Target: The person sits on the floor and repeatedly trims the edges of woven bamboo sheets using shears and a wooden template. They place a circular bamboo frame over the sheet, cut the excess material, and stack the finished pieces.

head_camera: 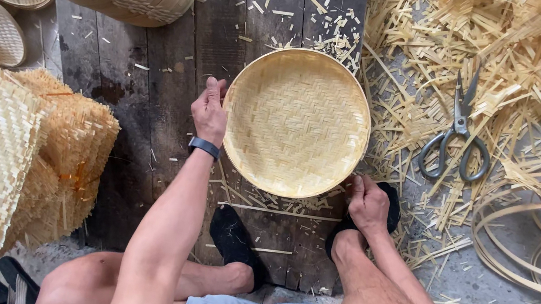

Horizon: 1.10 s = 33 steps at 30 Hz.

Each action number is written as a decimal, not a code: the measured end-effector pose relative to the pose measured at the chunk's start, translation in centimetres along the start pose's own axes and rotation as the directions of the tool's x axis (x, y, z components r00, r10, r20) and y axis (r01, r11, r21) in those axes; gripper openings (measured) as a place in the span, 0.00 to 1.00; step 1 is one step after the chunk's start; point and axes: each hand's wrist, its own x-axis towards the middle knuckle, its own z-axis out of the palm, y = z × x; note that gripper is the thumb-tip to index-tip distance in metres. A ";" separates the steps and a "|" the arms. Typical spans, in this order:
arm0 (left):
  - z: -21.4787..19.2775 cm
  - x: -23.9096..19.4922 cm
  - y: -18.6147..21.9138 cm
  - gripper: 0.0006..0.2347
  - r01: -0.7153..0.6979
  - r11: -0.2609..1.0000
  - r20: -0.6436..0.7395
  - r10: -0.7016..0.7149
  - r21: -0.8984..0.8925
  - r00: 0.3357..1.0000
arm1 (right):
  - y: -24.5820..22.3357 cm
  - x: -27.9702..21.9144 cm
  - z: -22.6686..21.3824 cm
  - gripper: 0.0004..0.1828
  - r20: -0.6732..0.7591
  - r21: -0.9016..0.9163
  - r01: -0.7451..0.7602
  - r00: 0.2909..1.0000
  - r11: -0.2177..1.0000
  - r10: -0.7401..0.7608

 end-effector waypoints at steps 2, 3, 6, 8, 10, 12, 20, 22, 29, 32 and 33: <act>0.8 -2.2 1.9 0.20 -0.274 0.905 -0.101 0.321 0.326 0.942 | 0.0 0.1 -0.1 0.19 -0.001 0.002 -0.014 1.000 1.000 0.014; 1.6 -4.1 2.7 0.16 -0.451 0.705 -0.058 0.569 0.547 0.820 | 0.1 0.1 -0.1 0.19 -0.013 0.002 -0.008 1.000 1.000 0.008; 7.1 -11.1 5.2 0.19 -0.782 0.550 0.289 0.729 0.294 0.621 | 0.8 0.0 0.3 0.18 -0.036 -0.017 0.023 0.999 1.000 -0.024; 10.6 -16.3 6.4 0.31 -0.758 0.605 0.544 0.562 0.244 0.624 | 1.3 0.5 0.5 0.17 -0.055 -0.044 0.054 0.997 0.998 -0.056; 13.2 -18.9 6.9 0.34 -0.772 0.559 0.582 0.532 0.304 0.615 | 1.8 0.3 0.8 0.15 -0.105 -0.057 0.104 0.988 0.993 -0.109; 13.3 -20.3 6.3 0.27 -0.760 0.553 0.636 0.460 0.342 0.620 | 2.2 0.2 0.8 0.14 -0.132 -0.087 0.116 0.983 0.989 -0.126; 3.8 -16.7 1.6 0.22 -0.917 0.317 0.819 0.441 0.241 0.368 | 0.8 0.1 0.4 0.12 -0.155 -0.057 0.100 0.982 0.993 -0.108; 1.7 -13.4 1.3 0.23 -0.969 0.216 0.853 0.476 0.121 0.213 | 0.6 0.0 0.3 0.12 -0.168 -0.071 0.132 0.975 0.989 -0.143; -4.5 3.8 8.8 0.06 -0.917 -0.339 0.929 0.361 0.209 0.078 | 1.0 0.0 0.5 0.12 -0.149 -0.058 0.099 0.983 0.993 -0.106; -7.9 11.2 13.4 0.13 -0.876 -0.221 0.672 0.726 0.428 0.145 | 1.3 0.2 0.6 0.13 -0.134 -0.059 0.063 0.988 0.996 -0.070; -9.1 12.9 14.4 0.13 -0.857 -0.116 0.599 0.762 0.501 0.247 | 1.4 0.0 0.7 0.13 -0.130 -0.053 0.061 0.989 0.997 -0.068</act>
